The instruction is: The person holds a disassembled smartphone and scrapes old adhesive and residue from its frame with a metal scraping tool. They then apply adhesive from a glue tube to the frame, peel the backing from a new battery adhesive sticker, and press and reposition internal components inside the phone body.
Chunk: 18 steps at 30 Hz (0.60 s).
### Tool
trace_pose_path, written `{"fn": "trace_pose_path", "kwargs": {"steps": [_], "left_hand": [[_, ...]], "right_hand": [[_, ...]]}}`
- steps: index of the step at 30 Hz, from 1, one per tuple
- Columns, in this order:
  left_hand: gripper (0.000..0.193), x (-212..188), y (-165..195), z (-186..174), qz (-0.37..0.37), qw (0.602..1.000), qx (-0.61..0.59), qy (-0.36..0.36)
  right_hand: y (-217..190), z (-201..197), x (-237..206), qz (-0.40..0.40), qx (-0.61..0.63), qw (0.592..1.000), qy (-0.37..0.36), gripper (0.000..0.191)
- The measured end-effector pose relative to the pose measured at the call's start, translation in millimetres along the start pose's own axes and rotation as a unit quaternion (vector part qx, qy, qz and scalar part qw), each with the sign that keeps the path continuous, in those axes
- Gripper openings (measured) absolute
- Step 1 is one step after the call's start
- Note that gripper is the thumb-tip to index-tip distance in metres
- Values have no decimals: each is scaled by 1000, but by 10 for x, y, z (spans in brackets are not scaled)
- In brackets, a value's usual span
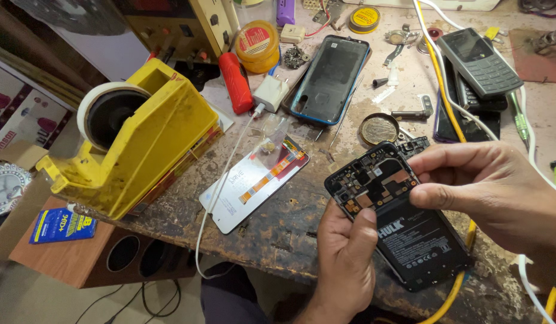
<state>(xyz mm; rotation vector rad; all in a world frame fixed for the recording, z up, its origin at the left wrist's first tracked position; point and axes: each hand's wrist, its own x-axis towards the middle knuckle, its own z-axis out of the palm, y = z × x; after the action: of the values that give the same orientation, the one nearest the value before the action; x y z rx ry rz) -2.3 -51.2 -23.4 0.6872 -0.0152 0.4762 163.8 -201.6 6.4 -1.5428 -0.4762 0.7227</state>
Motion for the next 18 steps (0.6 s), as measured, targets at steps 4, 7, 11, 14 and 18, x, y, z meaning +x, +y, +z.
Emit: {"fn": "trace_pose_path", "kwargs": {"steps": [4, 7, 11, 14, 18], "left_hand": [[31, 8, -17, 14, 1, 1000, -1, 17], [32, -16, 2, 18, -1, 1000, 21, 14], [34, -19, 10, 58, 12, 1000, 13, 21], [36, -29, 16, 109, 18, 999, 29, 33], [36, -18, 40, 126, 28, 997, 58, 32]], "right_hand": [[2, 1, 5, 24, -3, 1000, 14, 38], [-2, 4, 9, 29, -1, 999, 15, 38], [-13, 15, 10, 33, -6, 999, 10, 38], [-30, 29, 1, 39, -23, 999, 14, 38], [-54, 65, 2, 46, -43, 998, 21, 39]]}}
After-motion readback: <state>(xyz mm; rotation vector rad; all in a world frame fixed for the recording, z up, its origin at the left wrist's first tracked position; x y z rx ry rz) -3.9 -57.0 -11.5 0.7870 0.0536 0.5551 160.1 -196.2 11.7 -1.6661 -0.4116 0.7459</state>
